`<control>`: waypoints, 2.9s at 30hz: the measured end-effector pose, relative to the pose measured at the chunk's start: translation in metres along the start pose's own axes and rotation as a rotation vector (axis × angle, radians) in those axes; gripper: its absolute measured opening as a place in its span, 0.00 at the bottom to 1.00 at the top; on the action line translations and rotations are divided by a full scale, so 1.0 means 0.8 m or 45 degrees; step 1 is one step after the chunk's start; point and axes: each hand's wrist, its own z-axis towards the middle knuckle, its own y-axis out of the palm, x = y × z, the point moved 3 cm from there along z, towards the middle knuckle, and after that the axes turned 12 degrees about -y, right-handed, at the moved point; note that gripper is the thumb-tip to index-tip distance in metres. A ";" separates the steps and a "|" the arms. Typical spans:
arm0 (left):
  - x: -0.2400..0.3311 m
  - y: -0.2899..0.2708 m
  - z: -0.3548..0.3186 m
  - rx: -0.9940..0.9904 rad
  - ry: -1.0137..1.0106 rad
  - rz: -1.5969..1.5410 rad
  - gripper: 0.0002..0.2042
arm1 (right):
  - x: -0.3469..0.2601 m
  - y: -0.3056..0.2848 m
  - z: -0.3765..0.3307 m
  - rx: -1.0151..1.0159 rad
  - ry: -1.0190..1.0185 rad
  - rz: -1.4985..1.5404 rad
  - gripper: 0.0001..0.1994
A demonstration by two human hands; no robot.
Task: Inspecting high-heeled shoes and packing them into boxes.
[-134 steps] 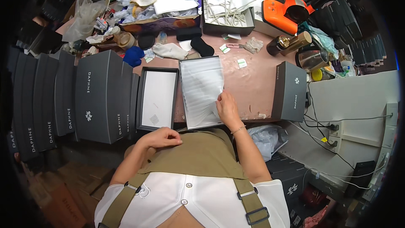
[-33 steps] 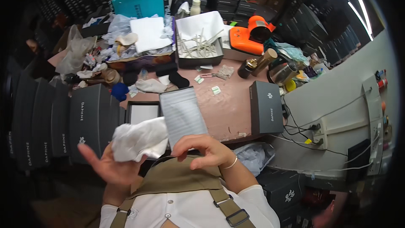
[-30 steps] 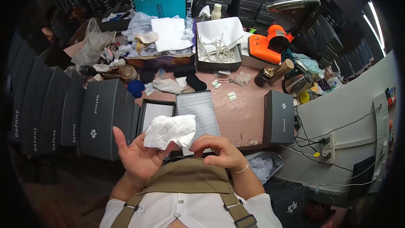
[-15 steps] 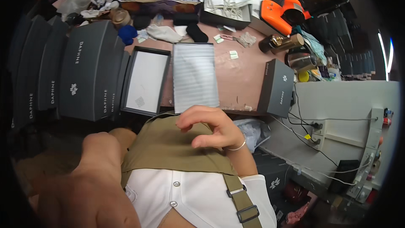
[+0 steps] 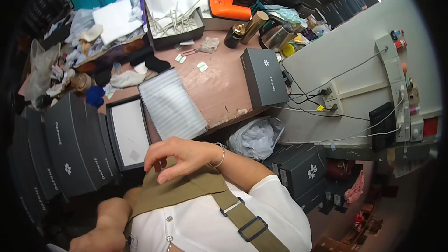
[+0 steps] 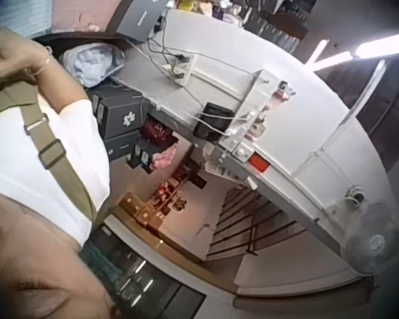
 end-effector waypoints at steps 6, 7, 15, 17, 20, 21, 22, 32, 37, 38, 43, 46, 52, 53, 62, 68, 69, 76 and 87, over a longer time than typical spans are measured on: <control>-0.010 -0.019 -0.030 -0.055 -0.181 0.030 0.13 | 0.007 -0.007 -0.003 -0.046 0.001 0.028 0.19; -0.012 -0.017 -0.030 0.009 -0.291 -0.089 0.11 | 0.008 -0.005 -0.006 -0.050 0.015 0.043 0.19; -0.058 0.011 -0.006 0.129 -0.052 -0.012 0.12 | 0.008 -0.004 -0.005 -0.019 0.019 -0.088 0.19; -0.058 0.024 -0.008 0.259 -0.139 -0.143 0.17 | 0.011 -0.003 -0.007 -0.023 0.023 -0.106 0.19; -0.075 0.044 -0.001 0.614 -0.085 -0.215 0.26 | 0.016 -0.002 -0.006 -0.018 0.042 -0.109 0.19; -0.085 0.050 -0.001 0.710 -0.029 -0.248 0.30 | 0.016 -0.002 -0.008 -0.012 0.053 -0.127 0.19; -0.092 0.052 0.003 0.794 0.028 -0.264 0.35 | 0.016 -0.003 -0.006 -0.015 0.048 -0.151 0.19; -0.057 0.027 -0.012 0.375 -0.654 -0.794 0.58 | 0.023 0.009 0.003 -0.060 0.158 -0.204 0.20; -0.048 0.012 -0.015 0.307 -0.640 -0.526 0.56 | 0.029 0.007 -0.002 -0.041 0.075 -0.273 0.21; -0.051 0.017 -0.015 0.369 -0.590 -0.417 0.53 | 0.030 0.008 -0.003 -0.055 0.078 -0.281 0.21; -0.017 -0.015 -0.017 -0.137 -0.702 -0.095 0.44 | 0.035 0.018 -0.002 -0.140 0.152 -0.331 0.22; -0.019 -0.014 -0.031 -0.149 -0.759 -0.083 0.47 | 0.041 0.031 -0.005 -0.116 0.149 -0.331 0.22; -0.028 0.016 -0.046 -0.061 -0.848 -0.255 0.52 | 0.042 0.044 -0.015 -0.110 0.180 -0.406 0.22; -0.027 0.023 -0.046 -0.057 -0.876 -0.273 0.53 | 0.040 0.046 -0.015 -0.101 0.164 -0.401 0.22; -0.032 -0.068 -0.140 0.759 -1.863 0.439 0.13 | 0.054 -0.109 -0.142 0.657 0.404 -0.515 0.16; -0.061 -0.018 -0.424 1.119 -2.754 0.380 0.13 | 0.081 -0.312 -0.248 1.677 0.268 -0.016 0.18; -0.083 -0.015 -0.427 1.083 -2.703 0.432 0.13 | 0.086 -0.352 -0.267 1.772 0.200 0.004 0.20; -0.193 -0.002 -0.478 -0.094 -3.070 1.682 0.10 | 0.100 -0.603 -0.304 2.000 0.247 -0.711 0.41; -0.209 -0.018 -0.435 0.151 -3.515 1.514 0.12 | 0.126 -0.725 -0.288 1.846 0.101 -1.155 0.42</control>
